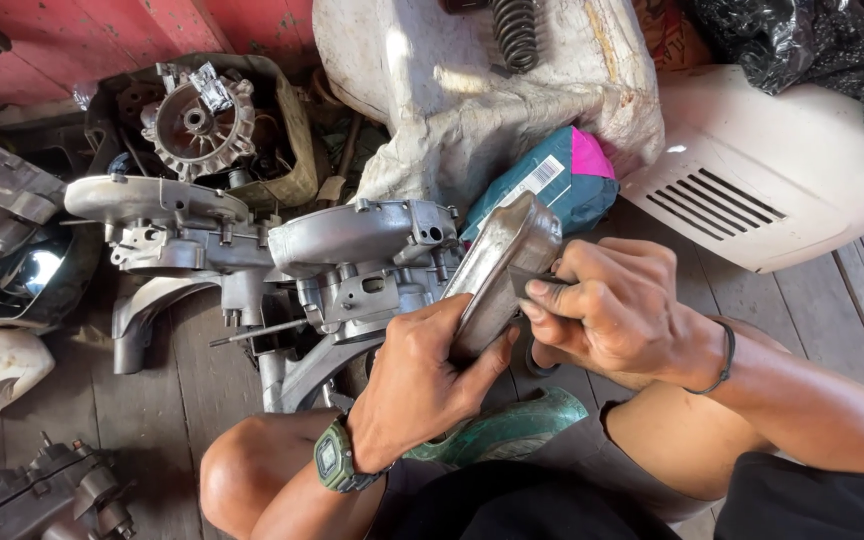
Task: Manually sanding a metal engine cover with sandpaper to smooth the surface.
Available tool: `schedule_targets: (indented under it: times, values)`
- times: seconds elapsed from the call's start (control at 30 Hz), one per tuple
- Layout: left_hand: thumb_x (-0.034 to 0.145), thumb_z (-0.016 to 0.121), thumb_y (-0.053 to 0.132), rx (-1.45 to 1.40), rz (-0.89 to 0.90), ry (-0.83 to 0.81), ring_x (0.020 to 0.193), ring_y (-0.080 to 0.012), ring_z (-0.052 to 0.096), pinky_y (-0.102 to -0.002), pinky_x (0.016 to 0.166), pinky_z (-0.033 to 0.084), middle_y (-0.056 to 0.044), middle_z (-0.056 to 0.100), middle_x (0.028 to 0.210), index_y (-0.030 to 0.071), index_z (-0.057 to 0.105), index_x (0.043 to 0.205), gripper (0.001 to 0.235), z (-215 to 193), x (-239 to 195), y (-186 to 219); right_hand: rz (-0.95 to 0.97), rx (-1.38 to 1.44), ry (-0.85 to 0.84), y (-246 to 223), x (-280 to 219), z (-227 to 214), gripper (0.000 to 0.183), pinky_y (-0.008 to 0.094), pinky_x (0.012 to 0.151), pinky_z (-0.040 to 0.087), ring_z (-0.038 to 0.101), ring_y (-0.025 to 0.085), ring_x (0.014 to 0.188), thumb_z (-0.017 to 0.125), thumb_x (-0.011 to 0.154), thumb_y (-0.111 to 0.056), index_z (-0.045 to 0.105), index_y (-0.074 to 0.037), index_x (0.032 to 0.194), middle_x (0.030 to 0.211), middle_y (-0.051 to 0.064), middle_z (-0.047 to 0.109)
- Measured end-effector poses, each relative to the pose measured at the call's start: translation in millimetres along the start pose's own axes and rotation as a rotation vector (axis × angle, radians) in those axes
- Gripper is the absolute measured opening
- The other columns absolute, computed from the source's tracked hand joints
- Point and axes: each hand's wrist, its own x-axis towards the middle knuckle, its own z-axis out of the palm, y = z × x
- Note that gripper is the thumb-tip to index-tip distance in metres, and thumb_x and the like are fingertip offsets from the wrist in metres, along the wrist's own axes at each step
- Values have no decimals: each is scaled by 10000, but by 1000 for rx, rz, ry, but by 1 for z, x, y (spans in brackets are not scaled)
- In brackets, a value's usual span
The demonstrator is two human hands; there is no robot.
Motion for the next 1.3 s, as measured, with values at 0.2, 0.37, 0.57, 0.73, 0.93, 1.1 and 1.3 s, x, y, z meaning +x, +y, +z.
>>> schedule_targets:
  times: [0.2, 0.37, 0.57, 0.73, 0.93, 1.1, 1.3]
  values:
    - [829, 737, 138, 33, 2, 7, 412, -185, 441, -318, 386, 382, -85, 618, 578, -14, 634, 781, 190, -1, 0, -1, 45, -13, 58, 12, -14, 7, 192, 280, 427, 293, 335, 78, 463, 764, 890, -78, 576, -94, 929, 695, -33, 521]
    - [814, 731, 146, 43, -28, -12, 423, -173, 460, -307, 385, 392, -71, 621, 579, -5, 656, 806, 169, 0, 0, -5, 10, -25, 55, 9, -13, 12, 164, 291, 431, 291, 338, 79, 480, 721, 903, -87, 585, -112, 992, 720, -41, 526]
    - [808, 734, 150, 43, -17, -8, 421, -176, 469, -309, 388, 402, -84, 639, 590, -23, 676, 855, 189, 1, 0, -4, 32, 37, 54, 7, -14, 11, 202, 273, 425, 333, 394, 77, 496, 726, 908, -103, 524, -107, 909, 753, -13, 550]
    - [815, 736, 127, 4, 5, -3, 413, -156, 445, -296, 377, 379, -75, 613, 565, -33, 667, 833, 175, 0, 1, -2, 57, 30, 12, 0, 0, 1, 241, 301, 457, 331, 397, 131, 481, 773, 866, -47, 544, -63, 938, 752, 24, 564]
    - [800, 735, 135, -12, 2, 12, 408, -157, 426, -296, 373, 375, -86, 625, 556, -45, 691, 850, 192, -1, 2, -1, 51, 70, 90, 14, -15, 13, 173, 262, 423, 327, 401, 64, 480, 731, 899, -98, 557, -106, 898, 693, -50, 552]
    - [785, 722, 131, -57, -94, -47, 418, -140, 437, -288, 377, 384, -64, 649, 559, -1, 704, 836, 143, -1, 2, 0, -12, -20, 20, 7, -23, 18, 226, 274, 411, 318, 347, 62, 478, 716, 916, -84, 508, -130, 991, 729, -51, 507]
    - [770, 733, 85, -216, -105, -59, 453, -108, 473, -261, 401, 413, -47, 646, 567, -18, 680, 793, 119, 0, 0, -2, 6, 17, 9, -3, -15, 11, 242, 286, 445, 343, 396, 78, 477, 745, 895, -71, 523, -120, 978, 720, -37, 499]
